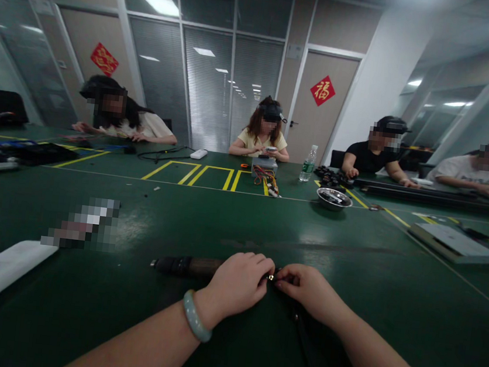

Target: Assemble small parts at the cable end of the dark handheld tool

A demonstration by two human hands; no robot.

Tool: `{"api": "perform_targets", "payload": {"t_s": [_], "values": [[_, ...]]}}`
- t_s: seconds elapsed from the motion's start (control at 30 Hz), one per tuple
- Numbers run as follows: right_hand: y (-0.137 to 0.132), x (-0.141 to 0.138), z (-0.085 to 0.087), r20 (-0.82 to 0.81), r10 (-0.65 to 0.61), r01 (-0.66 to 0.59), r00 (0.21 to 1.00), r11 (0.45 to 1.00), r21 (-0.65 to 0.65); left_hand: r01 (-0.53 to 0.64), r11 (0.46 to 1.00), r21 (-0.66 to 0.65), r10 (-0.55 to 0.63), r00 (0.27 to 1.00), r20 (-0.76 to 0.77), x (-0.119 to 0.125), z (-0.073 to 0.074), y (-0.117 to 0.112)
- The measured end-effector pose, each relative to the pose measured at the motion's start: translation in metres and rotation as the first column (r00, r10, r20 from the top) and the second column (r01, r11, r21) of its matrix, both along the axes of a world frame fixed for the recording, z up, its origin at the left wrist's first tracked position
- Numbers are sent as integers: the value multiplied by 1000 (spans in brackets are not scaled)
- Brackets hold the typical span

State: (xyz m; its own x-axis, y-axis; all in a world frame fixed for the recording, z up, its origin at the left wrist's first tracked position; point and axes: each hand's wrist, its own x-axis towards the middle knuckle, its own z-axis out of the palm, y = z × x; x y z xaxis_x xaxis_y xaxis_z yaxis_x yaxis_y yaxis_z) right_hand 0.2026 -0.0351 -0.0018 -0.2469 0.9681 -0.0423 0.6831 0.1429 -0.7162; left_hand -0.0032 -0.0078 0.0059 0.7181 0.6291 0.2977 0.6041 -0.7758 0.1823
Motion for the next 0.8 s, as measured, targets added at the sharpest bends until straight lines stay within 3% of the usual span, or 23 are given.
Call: {"api": "perform_targets", "payload": {"t_s": [0.63,0.8], "values": [[1,0,0,2,-1,1,1000,1000,8,-23,1000,-13,23,999,-43,2,3,-2],[0,0,1,10,3,-3,1000,1000,5,-78,996,-41,77,996,-36,2,1,-2]]}}
